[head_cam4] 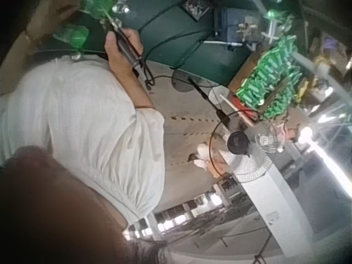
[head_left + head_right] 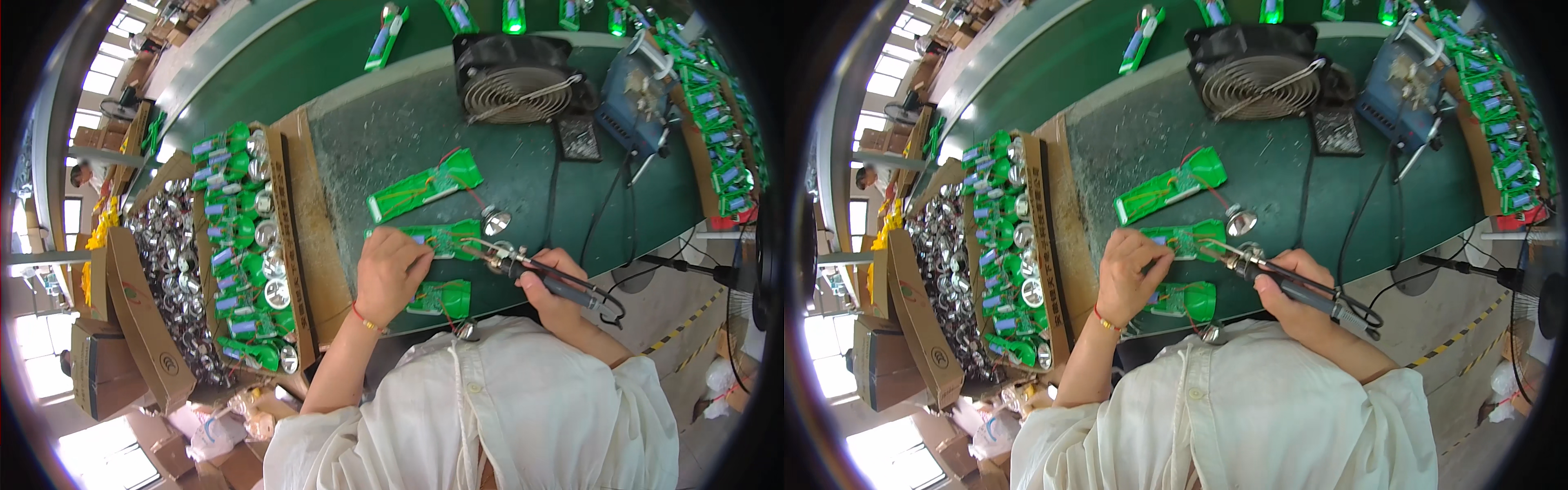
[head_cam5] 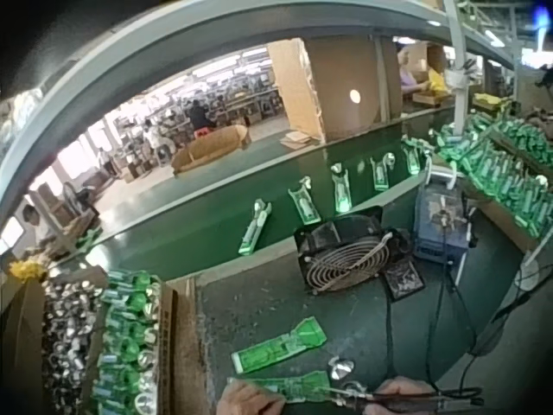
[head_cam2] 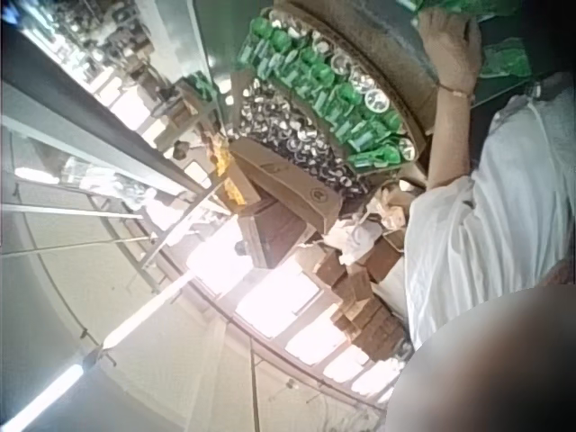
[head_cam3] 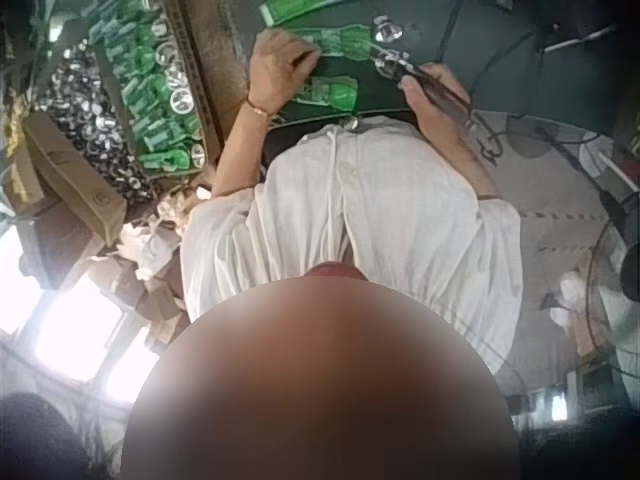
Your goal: Assembling and soldering components for green plastic flashlights on a factory production line.
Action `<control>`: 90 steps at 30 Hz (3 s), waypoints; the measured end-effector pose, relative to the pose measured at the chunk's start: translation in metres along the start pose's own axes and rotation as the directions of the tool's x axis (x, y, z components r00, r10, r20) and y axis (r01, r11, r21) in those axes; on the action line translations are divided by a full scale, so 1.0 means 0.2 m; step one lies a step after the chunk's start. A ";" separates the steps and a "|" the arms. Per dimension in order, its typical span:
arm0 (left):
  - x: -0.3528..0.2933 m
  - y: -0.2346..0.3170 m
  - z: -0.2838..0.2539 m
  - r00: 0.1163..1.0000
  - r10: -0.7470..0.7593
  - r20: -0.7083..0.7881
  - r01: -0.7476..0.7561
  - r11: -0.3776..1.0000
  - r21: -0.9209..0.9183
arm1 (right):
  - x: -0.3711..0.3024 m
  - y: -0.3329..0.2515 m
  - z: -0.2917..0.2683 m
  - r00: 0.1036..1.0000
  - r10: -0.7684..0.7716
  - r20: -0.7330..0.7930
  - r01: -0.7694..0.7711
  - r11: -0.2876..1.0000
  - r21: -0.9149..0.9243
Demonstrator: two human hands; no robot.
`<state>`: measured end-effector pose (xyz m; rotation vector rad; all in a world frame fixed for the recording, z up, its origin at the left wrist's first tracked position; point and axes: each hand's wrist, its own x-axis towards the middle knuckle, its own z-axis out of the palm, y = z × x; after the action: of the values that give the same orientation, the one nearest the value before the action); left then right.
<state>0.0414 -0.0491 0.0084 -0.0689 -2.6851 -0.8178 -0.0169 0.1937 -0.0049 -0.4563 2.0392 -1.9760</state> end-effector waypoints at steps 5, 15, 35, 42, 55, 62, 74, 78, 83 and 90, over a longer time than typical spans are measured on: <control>-0.05 0.00 0.01 1.000 -0.006 0.015 0.006 0.999 0.038 | -0.01 0.00 -0.02 0.998 -0.005 -0.056 0.008 0.999 0.046; 0.04 0.00 0.01 1.000 0.010 -0.020 -0.010 1.000 0.026 | 0.01 -0.12 0.04 0.987 0.139 -0.083 -0.121 0.973 0.194; 0.00 -0.04 0.02 1.000 -0.019 0.012 0.019 1.000 -0.013 | -0.02 0.00 0.04 0.991 0.022 0.128 -0.013 0.997 -0.071; 0.01 -0.05 0.01 1.000 -0.010 0.026 0.011 1.000 -0.019 | -0.02 -0.02 0.04 0.993 0.027 0.112 -0.016 0.996 -0.092; 0.00 -0.03 0.01 1.000 -0.012 0.028 0.012 1.000 0.002 | 0.00 -0.08 0.05 0.979 0.065 0.192 -0.028 0.981 -0.191; 0.01 -0.03 0.01 0.999 -0.018 0.032 0.018 1.000 0.000 | -0.03 -0.04 0.03 0.996 0.015 0.085 -0.006 0.995 -0.097; 0.02 0.00 0.00 0.999 -0.012 0.040 0.011 1.000 0.025 | 0.22 0.06 -0.30 0.776 -0.406 -0.483 0.195 0.883 -0.428; 0.03 0.01 0.00 0.998 -0.019 0.061 0.017 1.000 0.023 | 0.23 0.12 -0.38 0.809 -0.431 -0.399 0.151 0.808 -0.569; 0.07 0.00 -0.12 0.995 -0.032 0.094 0.035 0.999 -0.029 | 0.17 0.09 -0.34 0.831 -0.335 -0.445 0.170 0.914 -0.369; 0.10 -0.01 -0.19 0.904 -0.173 0.392 0.053 0.953 0.298 | 0.16 0.14 -0.20 0.893 -0.327 -0.309 0.244 0.929 -0.280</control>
<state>0.0344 -0.0725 0.0427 -0.0177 -3.2107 -0.4825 -0.0638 0.2180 -0.0307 -0.5105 2.5795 -2.1149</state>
